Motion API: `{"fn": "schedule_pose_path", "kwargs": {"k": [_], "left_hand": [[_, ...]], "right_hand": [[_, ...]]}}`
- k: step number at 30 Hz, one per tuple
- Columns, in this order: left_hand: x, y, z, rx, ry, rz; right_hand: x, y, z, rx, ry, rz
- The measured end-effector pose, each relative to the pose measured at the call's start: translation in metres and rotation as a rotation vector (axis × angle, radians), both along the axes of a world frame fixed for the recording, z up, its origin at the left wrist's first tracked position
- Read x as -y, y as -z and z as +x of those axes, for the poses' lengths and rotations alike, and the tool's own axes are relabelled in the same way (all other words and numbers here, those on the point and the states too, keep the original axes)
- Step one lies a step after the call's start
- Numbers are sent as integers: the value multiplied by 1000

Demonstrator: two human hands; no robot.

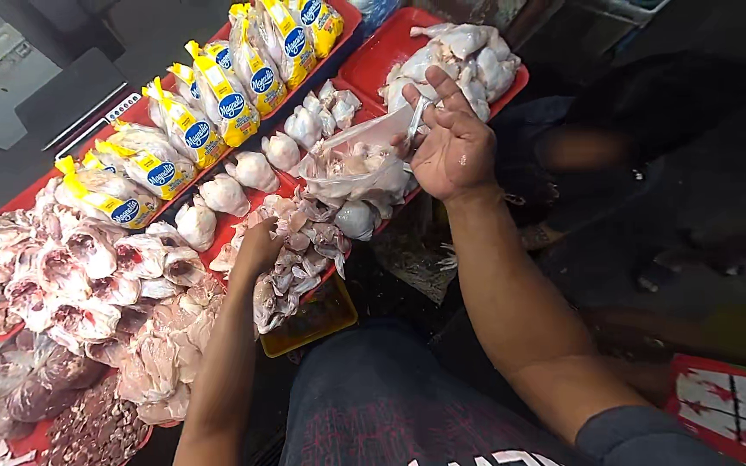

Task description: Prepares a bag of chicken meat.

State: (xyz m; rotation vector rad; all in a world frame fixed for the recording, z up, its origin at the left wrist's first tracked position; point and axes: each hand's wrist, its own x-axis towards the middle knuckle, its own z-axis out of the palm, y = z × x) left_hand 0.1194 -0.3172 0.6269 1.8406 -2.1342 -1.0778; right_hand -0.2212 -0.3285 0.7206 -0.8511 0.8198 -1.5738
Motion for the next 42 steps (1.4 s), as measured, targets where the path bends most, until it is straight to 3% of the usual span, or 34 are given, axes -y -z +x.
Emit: {"fn": "schedule_pose_path", "kwargs": {"k": [3, 8, 10, 17, 20, 23, 26, 29, 32, 35, 38, 42], "left_hand": [[18, 29, -15, 106, -166, 42], [23, 9, -38, 355, -223, 185], [24, 14, -46, 345, -253, 180], [25, 45, -39, -108, -587, 146], [14, 27, -14, -106, -522, 98], [8, 1, 16, -163, -587, 42], [3, -19, 28, -502, -722, -12], [14, -22, 13, -730, -651, 38], [34, -1, -22, -581, -483, 172], [59, 21, -69, -67, -254, 170], [49, 24, -105, 394, -166, 123], [57, 28, -82, 399, -105, 134]], "right_hand": [[-1, -2, -2, 25, 5, -5], [-5, 4, -6, 44, 34, 20], [-9, 6, -5, 51, 45, 15], [-10, 6, -3, 62, 39, 12], [-12, 8, -6, 65, 31, 9], [-14, 9, -8, 71, 33, 6], [-15, 12, -9, 74, 33, -3], [-14, 9, -6, 57, 24, 4], [-13, 7, 0, 39, 21, 12], [-13, 7, -2, 49, 19, -1], [-15, 11, -8, 42, 31, 0], [-19, 16, -12, 32, 44, 6]]}}
